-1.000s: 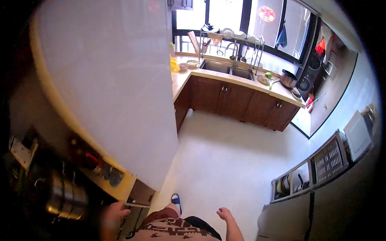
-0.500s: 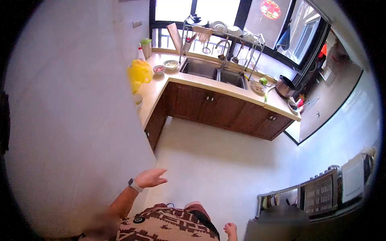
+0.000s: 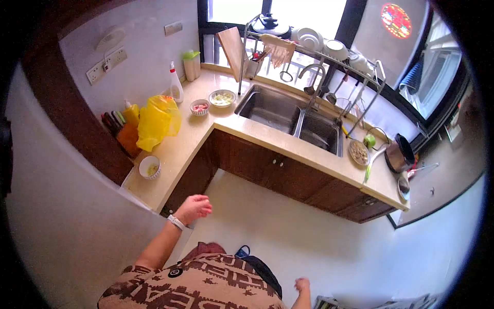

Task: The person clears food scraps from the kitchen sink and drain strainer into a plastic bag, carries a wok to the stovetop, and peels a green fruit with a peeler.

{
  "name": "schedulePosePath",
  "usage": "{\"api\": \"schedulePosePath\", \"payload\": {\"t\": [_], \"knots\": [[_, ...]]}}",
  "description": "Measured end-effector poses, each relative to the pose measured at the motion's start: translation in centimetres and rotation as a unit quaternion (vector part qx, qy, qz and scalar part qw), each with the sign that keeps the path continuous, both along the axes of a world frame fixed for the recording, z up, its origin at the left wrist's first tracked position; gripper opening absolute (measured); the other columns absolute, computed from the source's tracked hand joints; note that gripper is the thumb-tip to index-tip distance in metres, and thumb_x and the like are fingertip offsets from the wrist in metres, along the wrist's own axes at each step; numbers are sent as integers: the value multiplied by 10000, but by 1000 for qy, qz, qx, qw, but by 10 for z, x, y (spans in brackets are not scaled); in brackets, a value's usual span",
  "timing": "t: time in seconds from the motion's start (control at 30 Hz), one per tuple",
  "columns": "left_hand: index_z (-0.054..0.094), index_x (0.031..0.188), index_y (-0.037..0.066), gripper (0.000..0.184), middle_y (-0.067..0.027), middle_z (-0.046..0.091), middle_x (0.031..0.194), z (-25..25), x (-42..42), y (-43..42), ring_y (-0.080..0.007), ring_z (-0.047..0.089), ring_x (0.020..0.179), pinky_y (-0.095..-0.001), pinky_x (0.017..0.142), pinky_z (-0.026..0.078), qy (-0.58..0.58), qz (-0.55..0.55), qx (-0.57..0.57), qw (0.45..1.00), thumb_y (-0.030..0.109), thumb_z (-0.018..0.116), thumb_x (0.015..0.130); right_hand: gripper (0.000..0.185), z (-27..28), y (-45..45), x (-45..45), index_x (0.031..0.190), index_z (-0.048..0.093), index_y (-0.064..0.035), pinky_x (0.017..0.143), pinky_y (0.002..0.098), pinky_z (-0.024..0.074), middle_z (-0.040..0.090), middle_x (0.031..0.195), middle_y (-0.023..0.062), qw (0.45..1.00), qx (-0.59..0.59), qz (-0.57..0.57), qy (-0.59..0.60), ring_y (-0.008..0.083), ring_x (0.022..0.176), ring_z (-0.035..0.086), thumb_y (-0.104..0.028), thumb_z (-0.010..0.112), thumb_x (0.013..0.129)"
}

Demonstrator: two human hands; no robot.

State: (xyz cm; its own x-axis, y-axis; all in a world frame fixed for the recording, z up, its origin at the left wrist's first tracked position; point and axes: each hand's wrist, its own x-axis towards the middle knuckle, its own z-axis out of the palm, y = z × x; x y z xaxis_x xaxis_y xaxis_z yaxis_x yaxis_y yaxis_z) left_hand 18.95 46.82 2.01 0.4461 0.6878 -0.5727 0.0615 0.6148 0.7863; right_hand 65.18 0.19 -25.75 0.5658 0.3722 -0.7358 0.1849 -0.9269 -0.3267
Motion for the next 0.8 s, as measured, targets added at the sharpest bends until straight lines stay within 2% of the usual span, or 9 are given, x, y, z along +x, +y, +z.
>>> {"api": "schedulePosePath", "payload": {"t": [0.03, 0.1, 0.13, 0.27, 0.43, 0.53, 0.6, 0.7, 0.8], "knots": [[491, 1260, 0, 449, -80, 641, 941, -5, 10, 27, -143, 647, 748, -278, 634, 515, -9, 52, 7, 999, 222, 646, 901, 156, -17, 39, 42, 739, 630, -26, 474, 339, 490, 617, 635, 101, 996, 69, -2, -48, 221, 559, 617, -153, 615, 827], [471, 1262, 24, 443, -90, 635, 947, -3, 32, 78, -163, 645, 746, -296, 646, 527, -29, 124, 18, 992, 235, 634, 908, 135, -14, 136, 106, 793, 645, -4, 488, 339, 465, 627, 665, 97, 957, 154, 131, -208, 190, 562, 608, -126, 589, 810], [454, 1269, 44, 449, -101, 632, 964, 0, 42, 106, -177, 647, 766, -315, 672, 539, -37, 142, 22, 989, 253, 626, 912, 162, 43, 200, 106, 848, 645, 20, 533, 343, 476, 632, 671, 95, 973, 201, 36, -103, 190, 584, 611, -126, 584, 811], [472, 1191, 42, 408, -116, 611, 982, -16, 91, 235, -206, 621, 846, -356, 714, 535, -57, 212, 7, 976, 292, 628, 909, 308, 147, 390, 99, 1108, 601, 36, 741, 307, 510, 662, 920, 91, 931, 331, 86, -127, 164, 813, 628, -135, 592, 852], [476, 1124, 17, 350, -147, 572, 1020, -64, 152, 427, -243, 592, 907, -379, 784, 507, -134, 292, -40, 946, 270, 607, 921, 345, 184, 523, 81, 1208, 561, 23, 833, 287, 504, 658, 1032, 77, 941, 326, 92, 28, 152, 907, 630, -127, 617, 903], [474, 1140, 3, 372, -174, 554, 1003, -104, 179, 520, -287, 580, 905, -385, 786, 496, -142, 352, -106, 919, 261, 614, 911, 348, 210, 563, 71, 1206, 560, 32, 841, 288, 502, 662, 1042, 86, 966, 243, 82, 36, 152, 922, 631, -124, 616, 900], [495, 1134, 10, 354, -179, 592, 964, -144, 185, 575, -299, 602, 808, -392, 665, 511, -180, 383, -101, 900, 214, 634, 879, 349, 208, 576, 82, 1201, 571, 22, 849, 292, 502, 669, 1044, 97, 971, 222, 86, 3, 163, 940, 633, -139, 621, 896], [564, 1125, 80, 257, -116, 631, 1019, -194, 193, 632, -281, 619, 836, -409, 673, 515, -231, 420, -68, 875, 69, 543, 869, 390, 238, 606, 81, 1208, 586, -6, 875, 332, 506, 670, 1100, 148, 972, 208, 90, -52, 239, 995, 647, -224, 630, 888], [562, 1164, 127, 412, -92, 642, 1058, -170, 203, 632, -261, 629, 886, -439, 752, 542, -284, 448, -32, 847, -76, 504, 810, 417, 236, 624, 91, 1212, 581, -2, 881, 357, 503, 655, 1130, 180, 972, 202, 91, -75, 276, 1028, 639, -271, 602, 894]]}}
